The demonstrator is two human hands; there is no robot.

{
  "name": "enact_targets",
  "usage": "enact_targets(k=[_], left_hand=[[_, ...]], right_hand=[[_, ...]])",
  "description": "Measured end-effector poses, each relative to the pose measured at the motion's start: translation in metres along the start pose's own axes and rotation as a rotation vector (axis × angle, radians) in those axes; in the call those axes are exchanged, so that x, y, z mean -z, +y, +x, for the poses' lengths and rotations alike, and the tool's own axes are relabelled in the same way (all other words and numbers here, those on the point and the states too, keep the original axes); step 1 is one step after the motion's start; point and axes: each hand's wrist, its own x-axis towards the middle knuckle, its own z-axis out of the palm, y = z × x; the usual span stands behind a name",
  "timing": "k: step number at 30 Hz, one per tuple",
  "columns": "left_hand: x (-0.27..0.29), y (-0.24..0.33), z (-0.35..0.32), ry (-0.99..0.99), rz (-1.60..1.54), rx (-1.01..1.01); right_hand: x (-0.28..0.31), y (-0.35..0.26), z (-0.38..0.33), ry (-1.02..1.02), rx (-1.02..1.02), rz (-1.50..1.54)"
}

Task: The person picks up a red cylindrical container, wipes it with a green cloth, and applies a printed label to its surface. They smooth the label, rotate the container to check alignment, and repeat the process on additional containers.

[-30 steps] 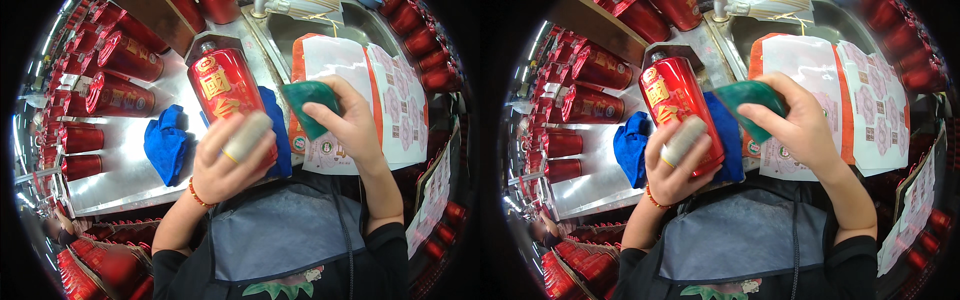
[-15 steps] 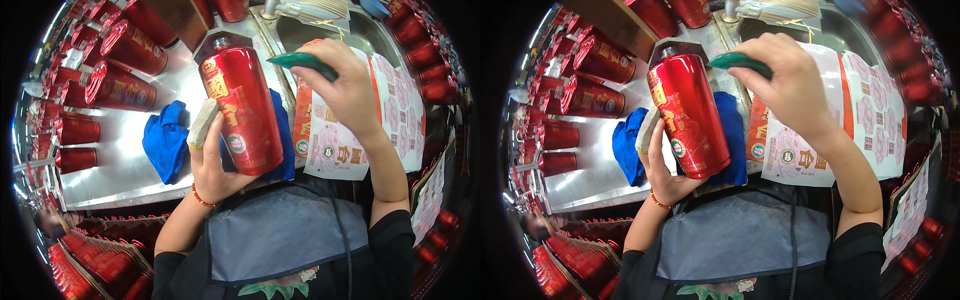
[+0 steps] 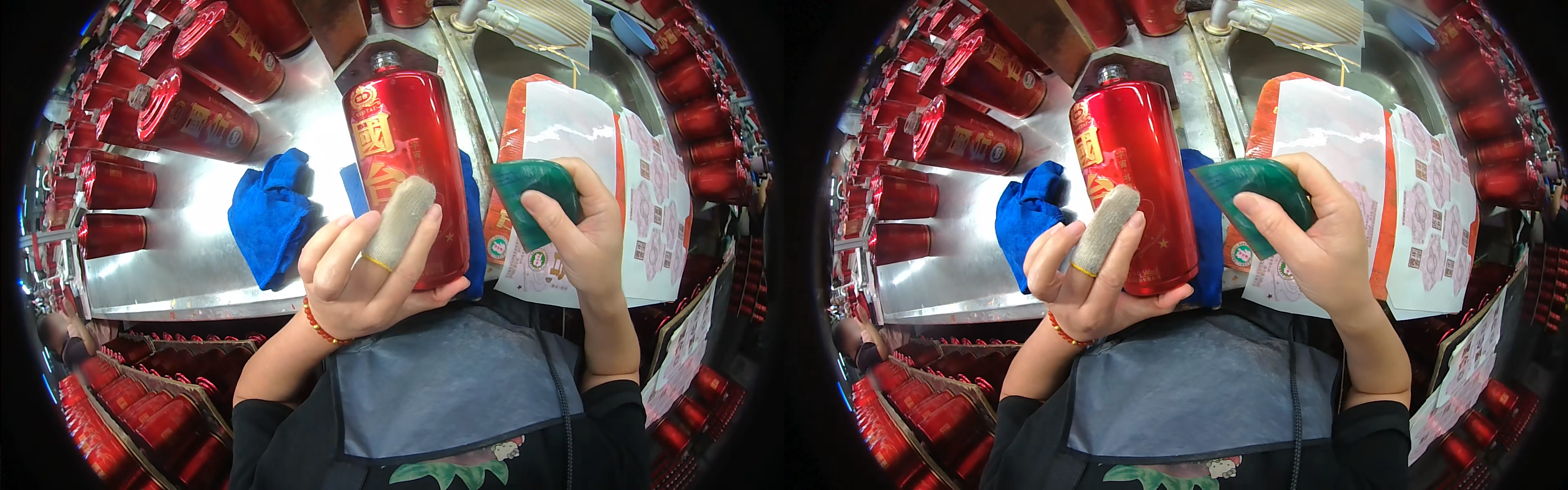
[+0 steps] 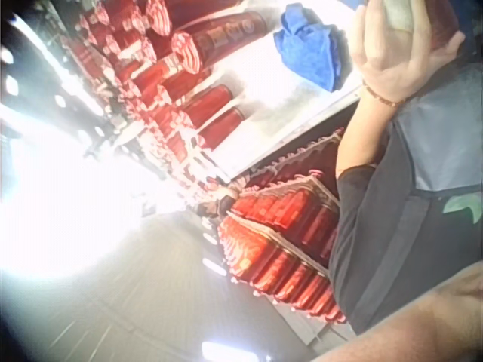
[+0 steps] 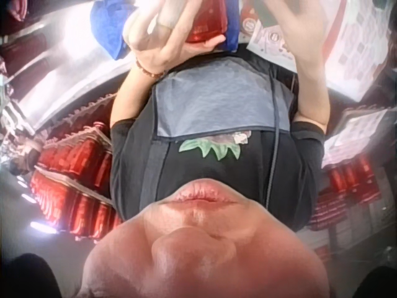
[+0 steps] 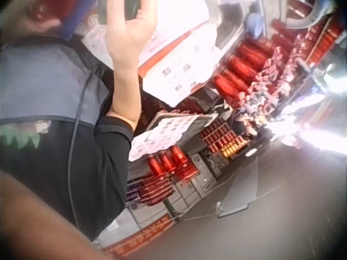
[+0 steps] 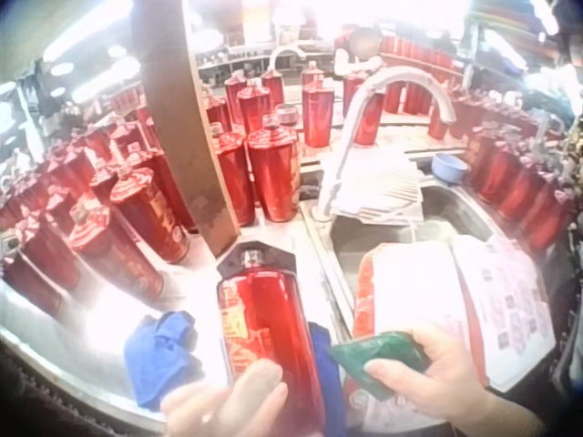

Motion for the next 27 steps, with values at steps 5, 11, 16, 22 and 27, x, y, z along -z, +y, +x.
enact_targets(k=[5,11,16,22,27], left_hand=[[0.007,0.005,-0.002,0.036,0.025,0.045],[0.017,-0.016,0.023,-0.026,-0.314,0.380],[-0.017,-0.030,0.049,0.007,-0.809,0.704],[-0.029,-0.032,0.054,-0.007,-0.834,0.670],[-0.028,-0.031,0.054,-0.011,-0.937,0.729]], right_hand=[[0.002,0.005,-0.004,0.022,-0.006,0.058],[0.002,0.007,-0.007,-0.003,-0.059,0.124],[-0.013,0.005,-0.017,-0.124,-0.064,0.051],[-0.026,0.000,-0.019,-0.400,0.034,-0.030],[-0.028,0.002,-0.015,-0.423,0.139,-0.094]])
